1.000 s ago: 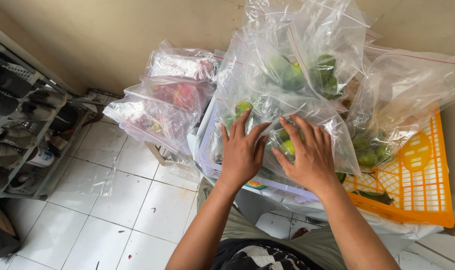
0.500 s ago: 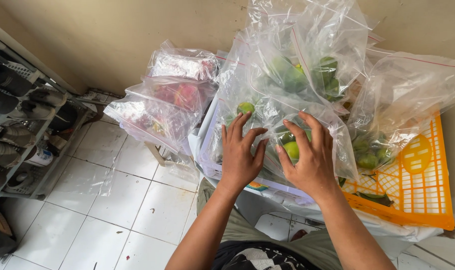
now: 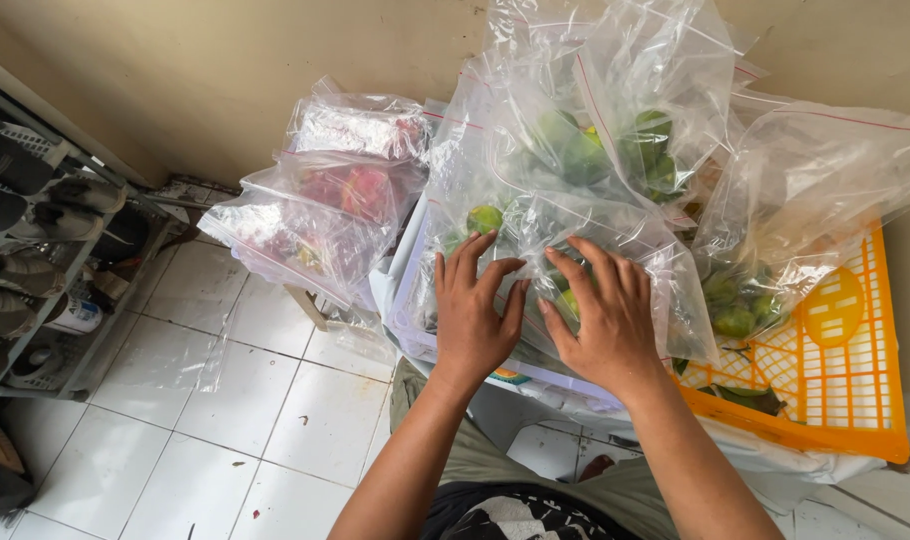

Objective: Packing small green fruits (limes) into clear plastic ziplock bags from a crate.

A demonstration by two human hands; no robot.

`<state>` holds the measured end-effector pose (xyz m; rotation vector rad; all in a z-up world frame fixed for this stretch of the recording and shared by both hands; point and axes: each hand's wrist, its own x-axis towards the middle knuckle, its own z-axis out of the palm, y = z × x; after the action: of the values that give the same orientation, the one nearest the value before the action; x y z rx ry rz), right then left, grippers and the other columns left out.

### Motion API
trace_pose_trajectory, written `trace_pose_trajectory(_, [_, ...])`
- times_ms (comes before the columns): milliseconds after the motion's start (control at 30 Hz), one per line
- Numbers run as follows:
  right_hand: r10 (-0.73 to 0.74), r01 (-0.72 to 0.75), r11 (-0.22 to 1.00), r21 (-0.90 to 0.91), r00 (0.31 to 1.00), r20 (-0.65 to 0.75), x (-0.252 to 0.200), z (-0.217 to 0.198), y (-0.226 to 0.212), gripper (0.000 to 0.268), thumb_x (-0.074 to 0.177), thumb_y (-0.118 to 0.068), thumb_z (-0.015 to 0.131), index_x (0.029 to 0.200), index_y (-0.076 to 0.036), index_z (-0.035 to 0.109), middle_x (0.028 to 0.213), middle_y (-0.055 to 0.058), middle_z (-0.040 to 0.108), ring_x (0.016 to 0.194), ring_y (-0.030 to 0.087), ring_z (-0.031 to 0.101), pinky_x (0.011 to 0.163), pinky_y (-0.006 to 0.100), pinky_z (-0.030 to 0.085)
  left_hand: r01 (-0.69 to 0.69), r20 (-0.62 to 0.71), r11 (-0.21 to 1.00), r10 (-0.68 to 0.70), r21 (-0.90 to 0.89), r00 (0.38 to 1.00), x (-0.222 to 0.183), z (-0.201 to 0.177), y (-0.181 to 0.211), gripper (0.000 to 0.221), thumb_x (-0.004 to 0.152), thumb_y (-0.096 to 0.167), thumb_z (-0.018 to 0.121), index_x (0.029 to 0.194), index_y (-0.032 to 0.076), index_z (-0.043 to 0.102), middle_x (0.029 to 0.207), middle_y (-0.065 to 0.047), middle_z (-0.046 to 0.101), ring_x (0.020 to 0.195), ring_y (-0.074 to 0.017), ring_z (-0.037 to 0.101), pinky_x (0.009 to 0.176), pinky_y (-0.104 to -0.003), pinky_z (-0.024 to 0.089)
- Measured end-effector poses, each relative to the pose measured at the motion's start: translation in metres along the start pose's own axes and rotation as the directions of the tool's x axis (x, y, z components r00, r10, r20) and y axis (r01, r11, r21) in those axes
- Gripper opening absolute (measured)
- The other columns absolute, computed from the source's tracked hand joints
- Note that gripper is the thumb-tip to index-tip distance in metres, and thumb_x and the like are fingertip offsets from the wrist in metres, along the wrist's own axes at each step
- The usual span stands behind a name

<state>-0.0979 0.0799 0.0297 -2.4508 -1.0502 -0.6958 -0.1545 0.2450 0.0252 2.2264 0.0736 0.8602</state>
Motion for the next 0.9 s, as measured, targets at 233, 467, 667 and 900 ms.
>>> trace_pose_trajectory(233, [0.026,-0.004,0.982,0.188,0.993,-0.113,-0.013,-0.026,0.020,0.062,0.089,-0.026,0.073,0.146,-0.013,0.054,0.147,0.018,0.051,0.124,0.039,0.052,0.104,0.051,0.038,-0.034,-0.063,0.999,0.031,-0.034,0.997,-0.005,0.003,-0.006,0.014,0.090,0.007,0.073,0.103,0.014,0.073,0.131,-0.013,0.061,0.134,-0.0416,0.054,0.113,-0.074,0.026])
trace_pose_trajectory(467, [0.218,-0.213,0.969,0.122,0.976,-0.028,-0.045,-0.047,0.063,0.058,0.091,-0.023,0.073,0.145,-0.006,0.057,0.145,0.024,0.052,0.126,0.047,0.052,0.106,0.058,0.038,-0.072,-0.086,0.994,0.064,-0.086,0.994,-0.007,0.002,-0.004,0.016,0.088,0.011,0.074,0.104,0.015,0.073,0.132,-0.011,0.062,0.133,-0.0407,0.054,0.114,-0.071,0.024])
trace_pose_trajectory(667, [0.250,-0.249,0.934,0.256,0.968,0.029,-0.069,-0.056,0.070,0.060,0.089,-0.021,0.074,0.145,-0.006,0.057,0.139,0.023,0.059,0.123,0.047,0.058,0.104,0.058,0.044,-0.110,-0.043,0.987,0.105,-0.119,0.994,-0.007,0.000,-0.001,0.017,0.092,0.022,0.068,0.106,0.016,0.073,0.136,-0.013,0.060,0.135,-0.0415,0.051,0.116,-0.071,0.019])
trace_pose_trajectory(900, [0.339,-0.315,0.902,0.295,0.940,-0.033,-0.101,-0.088,0.088,0.052,0.092,-0.017,0.074,0.140,-0.002,0.061,0.138,0.019,0.062,0.126,0.040,0.060,0.108,0.052,0.046,-0.091,-0.048,0.984,0.084,-0.152,0.995,-0.013,-0.003,0.004,0.023,0.093,0.024,0.061,0.111,0.015,0.071,0.145,-0.015,0.052,0.141,-0.0431,0.044,0.117,-0.071,0.014])
